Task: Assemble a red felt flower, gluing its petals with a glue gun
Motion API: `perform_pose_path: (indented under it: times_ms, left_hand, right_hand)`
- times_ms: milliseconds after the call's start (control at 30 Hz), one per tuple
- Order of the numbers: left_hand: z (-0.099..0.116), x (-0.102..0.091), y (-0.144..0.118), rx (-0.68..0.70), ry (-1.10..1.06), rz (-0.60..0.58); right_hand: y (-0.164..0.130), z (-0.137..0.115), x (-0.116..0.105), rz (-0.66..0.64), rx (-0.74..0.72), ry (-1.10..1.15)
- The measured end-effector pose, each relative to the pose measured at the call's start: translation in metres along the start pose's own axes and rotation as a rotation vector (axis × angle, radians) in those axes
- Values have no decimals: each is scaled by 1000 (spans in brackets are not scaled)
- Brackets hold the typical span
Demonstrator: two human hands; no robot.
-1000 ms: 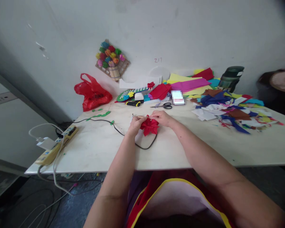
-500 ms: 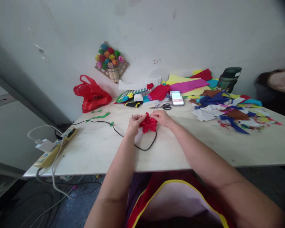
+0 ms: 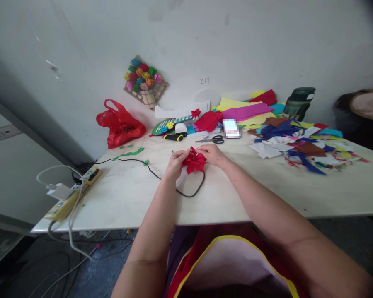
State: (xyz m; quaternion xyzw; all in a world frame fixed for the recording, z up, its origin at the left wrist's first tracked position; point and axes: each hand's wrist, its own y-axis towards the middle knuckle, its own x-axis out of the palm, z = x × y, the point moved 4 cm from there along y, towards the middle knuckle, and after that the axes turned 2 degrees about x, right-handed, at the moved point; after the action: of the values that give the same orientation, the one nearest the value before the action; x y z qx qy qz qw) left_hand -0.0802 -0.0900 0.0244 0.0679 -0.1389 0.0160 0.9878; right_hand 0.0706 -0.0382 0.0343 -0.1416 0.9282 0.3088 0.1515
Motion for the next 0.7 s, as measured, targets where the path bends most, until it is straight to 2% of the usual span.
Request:
perform_pose_path:
  times_ms: [200,400,700]
  left_hand:
    - [-6,-5,8,-77,-41,70]
    - [-3,-3,5,12,28,-14]
    - [-3,-2,1,-74,-17,-57]
  right_hand:
    - [-2,-2,2,-33,13,-9]
    - [-3,-3,5,-37,-18,0]
    - [-3,-2,5,-43,-52,0]
